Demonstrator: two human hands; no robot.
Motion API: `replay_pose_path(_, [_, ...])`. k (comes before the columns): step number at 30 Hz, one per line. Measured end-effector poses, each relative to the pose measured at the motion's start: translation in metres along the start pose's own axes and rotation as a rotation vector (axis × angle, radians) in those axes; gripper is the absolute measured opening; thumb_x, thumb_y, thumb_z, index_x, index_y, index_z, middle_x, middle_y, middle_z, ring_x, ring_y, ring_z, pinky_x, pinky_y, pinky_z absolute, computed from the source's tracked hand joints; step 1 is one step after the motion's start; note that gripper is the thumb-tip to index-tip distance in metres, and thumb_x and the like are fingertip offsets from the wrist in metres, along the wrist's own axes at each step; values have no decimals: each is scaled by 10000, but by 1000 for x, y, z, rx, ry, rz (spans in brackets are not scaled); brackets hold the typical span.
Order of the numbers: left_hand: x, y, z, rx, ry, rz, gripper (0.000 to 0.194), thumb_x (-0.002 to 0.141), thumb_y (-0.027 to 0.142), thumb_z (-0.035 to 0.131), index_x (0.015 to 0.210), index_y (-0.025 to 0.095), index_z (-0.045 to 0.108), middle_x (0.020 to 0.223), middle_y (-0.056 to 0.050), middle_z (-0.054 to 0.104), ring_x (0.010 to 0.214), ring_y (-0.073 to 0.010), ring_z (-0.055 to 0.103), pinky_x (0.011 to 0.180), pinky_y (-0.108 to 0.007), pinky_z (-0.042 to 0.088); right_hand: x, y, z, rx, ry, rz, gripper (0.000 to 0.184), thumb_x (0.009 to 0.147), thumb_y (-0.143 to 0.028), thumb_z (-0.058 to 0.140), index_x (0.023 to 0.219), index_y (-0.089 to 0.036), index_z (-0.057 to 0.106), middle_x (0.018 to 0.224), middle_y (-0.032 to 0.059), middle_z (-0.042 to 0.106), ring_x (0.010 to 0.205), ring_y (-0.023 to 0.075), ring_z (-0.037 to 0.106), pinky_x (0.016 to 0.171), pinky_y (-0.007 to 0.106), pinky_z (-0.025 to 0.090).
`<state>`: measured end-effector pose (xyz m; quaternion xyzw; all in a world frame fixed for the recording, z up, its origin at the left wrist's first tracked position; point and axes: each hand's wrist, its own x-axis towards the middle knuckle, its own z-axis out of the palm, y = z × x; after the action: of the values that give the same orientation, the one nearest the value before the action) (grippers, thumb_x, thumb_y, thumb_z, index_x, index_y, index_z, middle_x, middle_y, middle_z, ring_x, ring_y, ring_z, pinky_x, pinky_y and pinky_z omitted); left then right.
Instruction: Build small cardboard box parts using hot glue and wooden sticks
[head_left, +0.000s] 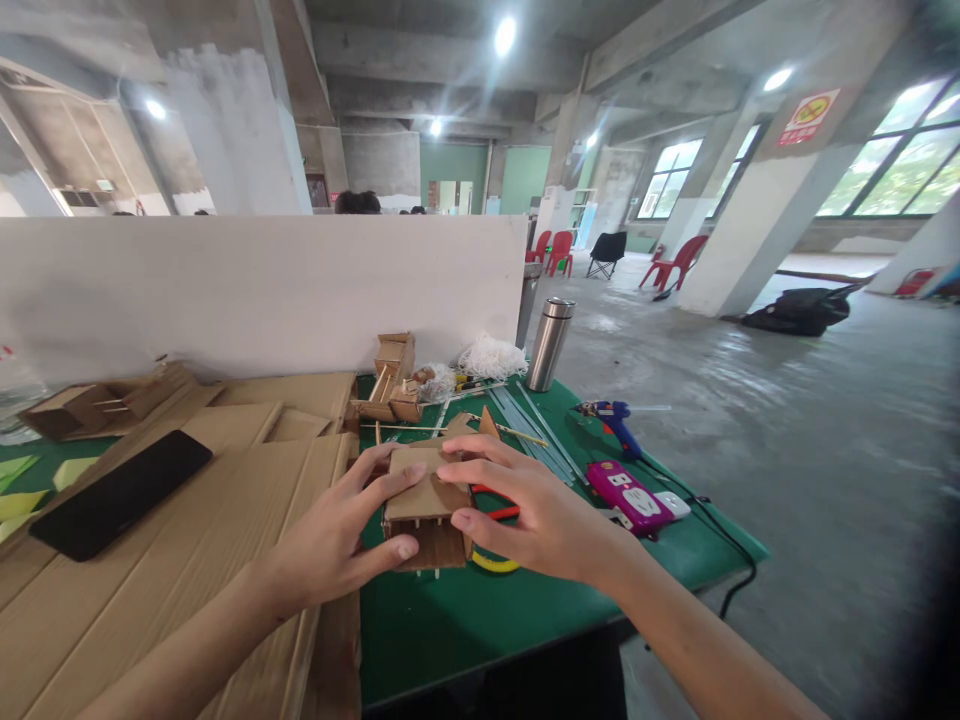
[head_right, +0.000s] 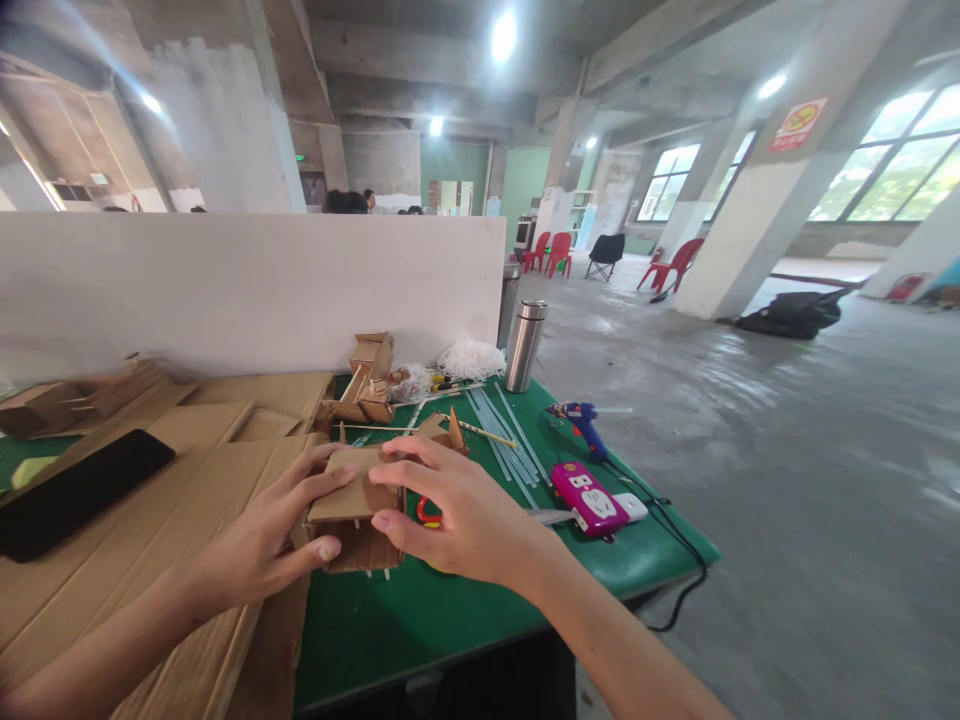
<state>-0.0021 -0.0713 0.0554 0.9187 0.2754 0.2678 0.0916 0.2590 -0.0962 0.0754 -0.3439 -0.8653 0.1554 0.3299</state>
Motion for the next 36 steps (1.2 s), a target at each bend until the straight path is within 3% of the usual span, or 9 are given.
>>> replay_pose_path(10, [-1,-2,1,1,4,-12,515,982,431,507,1457,282,374,1441,-158,425,1364,-346,449,1042,-497,488,-1,0,2,5,-12,22,329,959,-410,557,1225,-225,609,1404,116,530,1313,237,498,1086,437,420])
replay_pose_path(14, [-1,-3,1,-24,-20,6,622,944,602,475,1469,298,339,1495,-161,394,1405,-361,394,1050,-539,469,-2,0,0,1,-32,34,403,943,-475,563,1266,-237,595,1496,127,431,1398,272,396,1113,485,383])
replay_pose_path(17, [-2,-3,1,-3,-22,-7,678,919,680,423,1474,301,332,1591,-165,268,1448,-391,312,1064,-578,438,-2,-1,-2,-11,-39,53,445,935,-517,558,1280,-238,593,1533,135,376,1425,298,354,1120,524,365])
replay_pose_path(20, [-2,-2,1,32,-11,-9,660,936,677,371,1482,310,318,1622,-164,185,1464,-400,273,1084,-596,402,-2,-2,-2,-21,-37,62,438,938,-517,554,1270,-235,600,1534,139,376,1426,302,353,1118,529,369])
replay_pose_path(36, [-2,1,-1,69,8,6,573,974,614,364,1459,311,344,1568,-157,288,1431,-364,343,1077,-569,424,-2,0,1,-17,-16,44,383,958,-468,545,1255,-232,601,1517,135,397,1414,278,374,1121,502,374])
